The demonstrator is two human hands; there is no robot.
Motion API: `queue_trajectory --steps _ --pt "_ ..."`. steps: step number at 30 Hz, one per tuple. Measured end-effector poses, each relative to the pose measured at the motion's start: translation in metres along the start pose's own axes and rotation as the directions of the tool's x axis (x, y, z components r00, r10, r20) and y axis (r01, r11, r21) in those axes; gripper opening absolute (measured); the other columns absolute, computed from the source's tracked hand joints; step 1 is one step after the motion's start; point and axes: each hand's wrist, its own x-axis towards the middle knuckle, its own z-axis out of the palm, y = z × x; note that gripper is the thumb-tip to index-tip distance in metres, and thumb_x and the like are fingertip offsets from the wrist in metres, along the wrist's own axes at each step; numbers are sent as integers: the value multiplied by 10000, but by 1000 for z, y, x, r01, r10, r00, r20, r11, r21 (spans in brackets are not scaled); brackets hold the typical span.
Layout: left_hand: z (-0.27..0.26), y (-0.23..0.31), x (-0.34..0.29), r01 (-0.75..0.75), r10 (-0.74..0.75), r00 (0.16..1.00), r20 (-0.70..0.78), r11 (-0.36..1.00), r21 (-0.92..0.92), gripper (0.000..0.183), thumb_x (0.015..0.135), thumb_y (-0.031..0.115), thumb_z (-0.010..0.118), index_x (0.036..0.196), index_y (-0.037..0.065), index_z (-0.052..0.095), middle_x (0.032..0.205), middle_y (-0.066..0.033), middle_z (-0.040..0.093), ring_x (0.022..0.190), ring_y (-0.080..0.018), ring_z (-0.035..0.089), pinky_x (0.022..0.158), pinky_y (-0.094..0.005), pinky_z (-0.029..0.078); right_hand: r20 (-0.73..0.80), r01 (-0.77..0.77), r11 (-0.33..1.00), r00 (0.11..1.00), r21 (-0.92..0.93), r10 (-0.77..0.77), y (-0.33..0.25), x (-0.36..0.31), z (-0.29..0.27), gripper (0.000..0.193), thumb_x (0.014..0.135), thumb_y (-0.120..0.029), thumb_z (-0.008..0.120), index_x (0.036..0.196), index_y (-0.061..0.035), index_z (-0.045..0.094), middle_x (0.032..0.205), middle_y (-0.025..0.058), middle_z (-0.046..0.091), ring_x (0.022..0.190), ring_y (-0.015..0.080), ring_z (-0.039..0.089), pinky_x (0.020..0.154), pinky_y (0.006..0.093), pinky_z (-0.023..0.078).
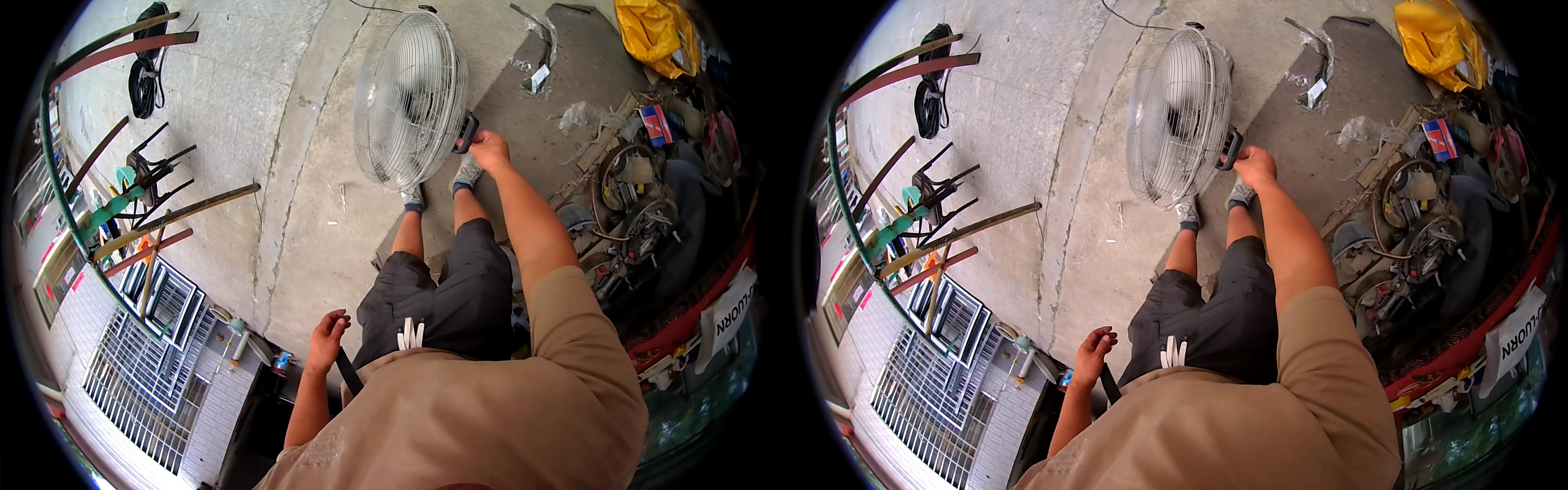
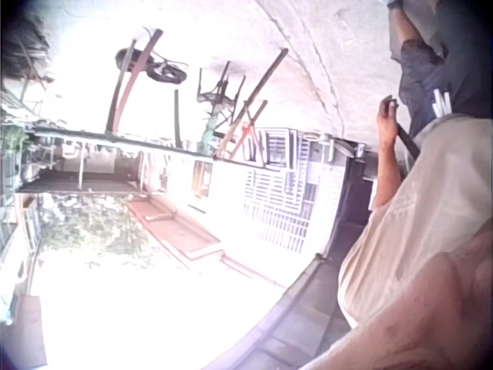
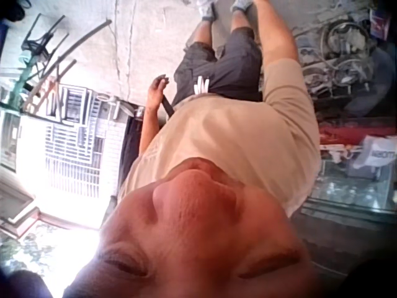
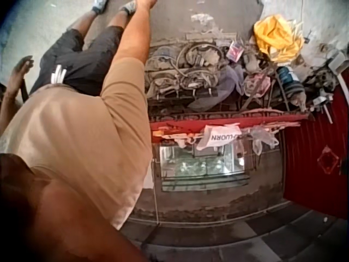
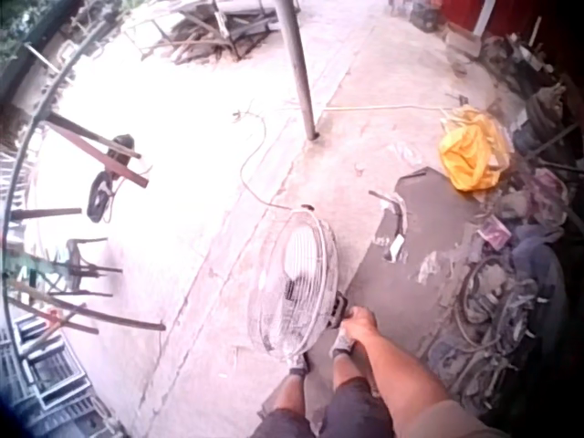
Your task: The person assembles components of a window frame by using a screwdriver to secure a latch, then lifts and places the finished frame onto a stack of similar frames.
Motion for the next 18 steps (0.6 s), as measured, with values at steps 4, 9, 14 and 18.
queue_trajectory --steps 4,9,14,18 --pt "-5 -10 -6 15 -15 999 -33 1000 1 347 1068 171 572 1352 -28 589 1196 -129 707 1116 -202 676 997 -327 512 -27 -47 996 999 -75 46 -22 -13 -5 524 694 -517 910 945 -78 770 961 134 774 939 303 738 848 410 561" --pt "-19 3 -11 -99 100 995 -10 994 51 371 1081 240 564 1381 22 579 1244 -114 695 1144 -206 664 971 -336 501 -63 -71 979 996 -191 60 -5 -26 -2 367 800 -412 847 980 -99 783 996 142 776 963 332 734 871 445 561" --pt "-20 11 -21 -147 144 988 -49 988 -46 365 1080 230 562 1373 12 581 1245 -107 696 1160 -208 657 996 -349 500 -43 -14 986 999 -167 7 26 -93 -29 361 835 -379 831 956 -45 764 936 141 764 870 284 718 801 426 551" --pt "-21 -21 -19 -216 215 976 -23 972 -92 372 1078 237 561 1371 9 585 1243 -116 699 1141 -204 659 1023 -372 501 -35 5 957 999 -290 -16 72 -144 -71 426 839 -451 807 985 -53 770 956 168 765 912 334 730 828 448 558"
